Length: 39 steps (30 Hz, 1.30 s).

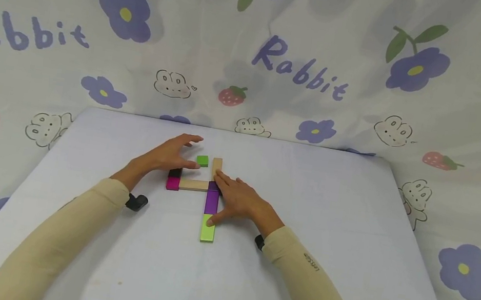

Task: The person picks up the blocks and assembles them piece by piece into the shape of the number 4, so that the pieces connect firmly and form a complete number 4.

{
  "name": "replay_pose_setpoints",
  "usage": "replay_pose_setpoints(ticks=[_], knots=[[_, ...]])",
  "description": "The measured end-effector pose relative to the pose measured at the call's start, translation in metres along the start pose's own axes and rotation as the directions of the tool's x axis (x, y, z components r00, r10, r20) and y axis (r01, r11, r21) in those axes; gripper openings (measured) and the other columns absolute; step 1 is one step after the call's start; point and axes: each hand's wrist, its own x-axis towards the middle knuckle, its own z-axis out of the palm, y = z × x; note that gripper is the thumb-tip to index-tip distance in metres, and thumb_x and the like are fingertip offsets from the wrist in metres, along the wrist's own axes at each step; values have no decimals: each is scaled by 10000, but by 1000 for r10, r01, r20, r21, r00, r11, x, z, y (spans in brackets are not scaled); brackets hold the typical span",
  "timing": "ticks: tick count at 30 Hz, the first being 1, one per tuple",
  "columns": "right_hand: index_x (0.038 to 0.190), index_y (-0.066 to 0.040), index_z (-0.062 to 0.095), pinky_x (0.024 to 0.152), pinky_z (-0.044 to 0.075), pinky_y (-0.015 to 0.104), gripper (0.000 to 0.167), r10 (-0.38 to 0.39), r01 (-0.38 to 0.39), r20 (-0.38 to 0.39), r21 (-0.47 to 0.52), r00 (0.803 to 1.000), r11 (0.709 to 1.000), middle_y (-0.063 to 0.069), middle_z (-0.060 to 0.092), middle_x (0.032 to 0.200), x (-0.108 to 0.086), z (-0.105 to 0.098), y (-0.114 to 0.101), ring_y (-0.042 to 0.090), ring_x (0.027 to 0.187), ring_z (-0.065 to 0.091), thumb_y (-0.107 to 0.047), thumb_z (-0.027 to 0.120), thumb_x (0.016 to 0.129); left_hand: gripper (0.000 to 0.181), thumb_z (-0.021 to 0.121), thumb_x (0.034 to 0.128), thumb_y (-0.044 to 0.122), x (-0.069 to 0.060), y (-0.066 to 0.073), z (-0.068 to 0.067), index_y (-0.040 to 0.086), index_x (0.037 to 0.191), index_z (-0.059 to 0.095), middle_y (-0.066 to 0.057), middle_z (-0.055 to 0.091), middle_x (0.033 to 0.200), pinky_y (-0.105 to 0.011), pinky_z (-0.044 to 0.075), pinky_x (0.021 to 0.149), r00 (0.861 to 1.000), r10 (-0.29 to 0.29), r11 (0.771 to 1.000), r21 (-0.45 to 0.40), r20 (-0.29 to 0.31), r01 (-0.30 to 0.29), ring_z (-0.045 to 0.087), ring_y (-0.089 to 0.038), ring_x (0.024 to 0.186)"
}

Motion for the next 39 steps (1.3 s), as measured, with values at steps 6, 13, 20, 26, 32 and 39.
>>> replay_pose_setpoints(ticks=[6,13,20,26,32,39], knots=[[1635,-132,139,1224,163,466,1274,-12,12,1,-2,1000,1000,-1,51,1702,-1,0,0,330,1524,200,-696,803,706,846,803,854,378,7,5,5,98,1539,395,-141,466,1513,-539,355,1122,1000,8,1000,6,19,-9,466,-335,1349],[1632,-116,144,1225,158,463,1276,-22,22,-9,1,1000,1000,11,62,1701,-1,0,1,306,1528,196,-686,811,706,785,774,867,415,12,7,10,112,1511,443,-117,525,1468,-625,264,1133,999,-28,993,112,28,25,468,-320,1346],[1633,-120,142,1225,159,452,1275,-17,17,-6,3,1000,1000,0,52,1702,-1,0,2,315,1525,204,-687,811,706,744,777,866,412,13,12,12,87,1473,495,-133,559,1431,-631,297,1102,999,-22,984,176,25,17,469,-345,1345],[1633,-121,148,1226,157,458,1270,-19,19,-7,7,1000,1000,1,60,1702,-1,-1,2,323,1525,200,-686,810,708,719,775,867,422,15,14,11,90,1453,522,-120,571,1421,-639,315,1085,999,-22,977,211,30,15,456,-349,1354],[1633,-119,147,1225,161,460,1273,-19,19,-7,1,1000,1000,4,63,1702,-1,-2,2,317,1526,198,-688,809,706,711,773,866,425,16,15,12,95,1447,531,-109,575,1417,-642,318,1082,999,-28,971,237,30,20,451,-353,1355],[1631,-113,155,1227,155,452,1269,-26,26,-7,-4,1000,1000,13,69,1701,-1,-3,3,295,1529,197,-690,807,708,665,780,865,394,17,15,14,80,1411,569,-108,609,1366,-632,338,1072,1000,-19,968,250,12,16,484,-343,1320]])
